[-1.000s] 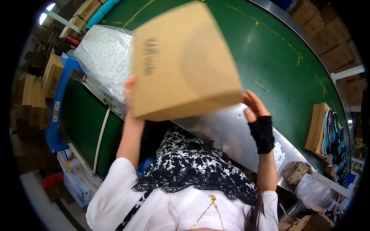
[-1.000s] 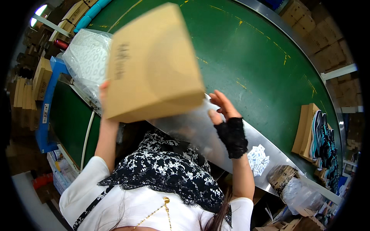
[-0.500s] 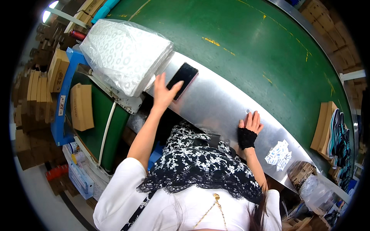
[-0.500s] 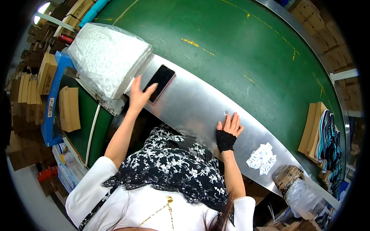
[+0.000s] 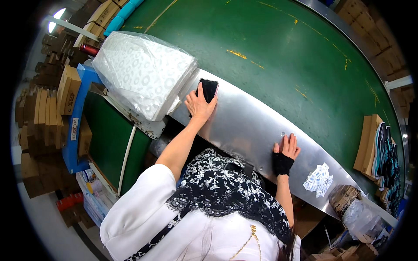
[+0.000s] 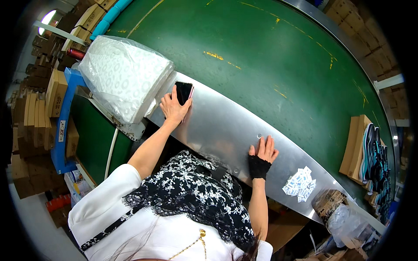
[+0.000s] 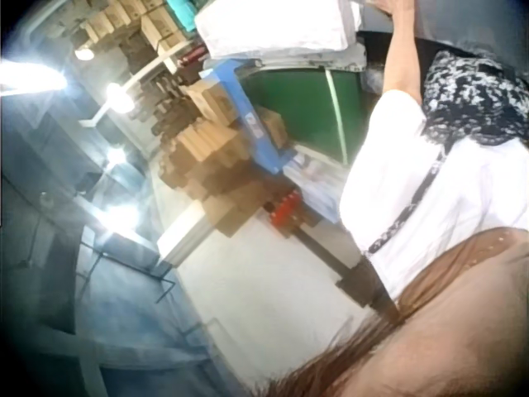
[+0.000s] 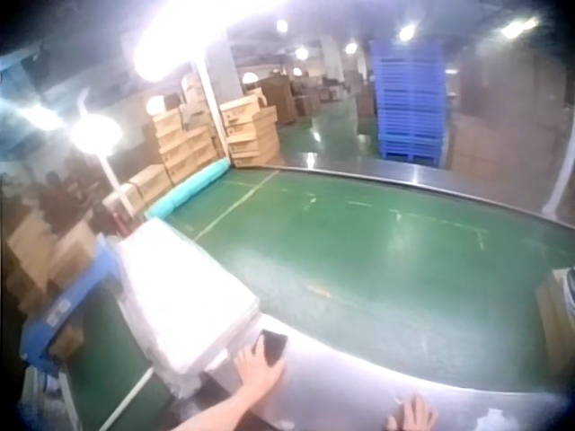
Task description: The person packs pairs of black and teal sneakers into cardboard boxes on a conveyor belt. They place tissue paper into the box, insert the shoes, and then close the box. The process is repeated for multiple pairs of shoes throughout the video.
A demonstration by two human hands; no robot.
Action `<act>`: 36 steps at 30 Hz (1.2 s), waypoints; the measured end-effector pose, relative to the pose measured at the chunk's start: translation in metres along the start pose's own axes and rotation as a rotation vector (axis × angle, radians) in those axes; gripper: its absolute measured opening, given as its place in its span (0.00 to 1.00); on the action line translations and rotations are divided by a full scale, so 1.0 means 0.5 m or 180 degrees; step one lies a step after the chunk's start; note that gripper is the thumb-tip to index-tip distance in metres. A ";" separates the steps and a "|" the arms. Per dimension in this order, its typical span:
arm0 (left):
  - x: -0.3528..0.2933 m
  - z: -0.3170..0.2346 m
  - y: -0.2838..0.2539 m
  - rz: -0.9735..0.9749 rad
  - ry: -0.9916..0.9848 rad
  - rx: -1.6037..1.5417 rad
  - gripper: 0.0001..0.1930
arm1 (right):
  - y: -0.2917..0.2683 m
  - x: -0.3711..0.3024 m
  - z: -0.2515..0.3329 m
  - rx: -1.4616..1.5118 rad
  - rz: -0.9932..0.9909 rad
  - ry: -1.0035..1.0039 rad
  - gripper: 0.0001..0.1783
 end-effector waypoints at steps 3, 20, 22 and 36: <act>-0.008 0.005 -0.007 -0.0018 -0.0157 -0.0095 0.46 | 0.002 -0.011 -0.006 -0.0180 -0.0077 -0.0063 0.25; -0.253 -0.274 -0.008 0.0924 0.2254 -0.0667 0.32 | -0.067 0.032 -0.530 0.2432 -0.1314 0.1494 0.14; -0.249 -0.283 -0.002 0.0858 0.2339 -0.0627 0.32 | -0.198 0.025 -0.875 0.2248 -0.2437 0.0861 0.14; -0.261 -0.299 -0.005 0.0655 0.2428 -0.0495 0.30 | -0.120 -0.001 -0.929 0.3557 -0.2555 0.4541 0.21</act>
Point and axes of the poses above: each hand's wrist, its own x-axis towards the middle knuckle, its own y-axis out of the palm, z = x × y, the point moved 7 cm from there along x, towards the middle knuckle, and after that the axes turned 15 degrees about -z, right-handed, at the moved point
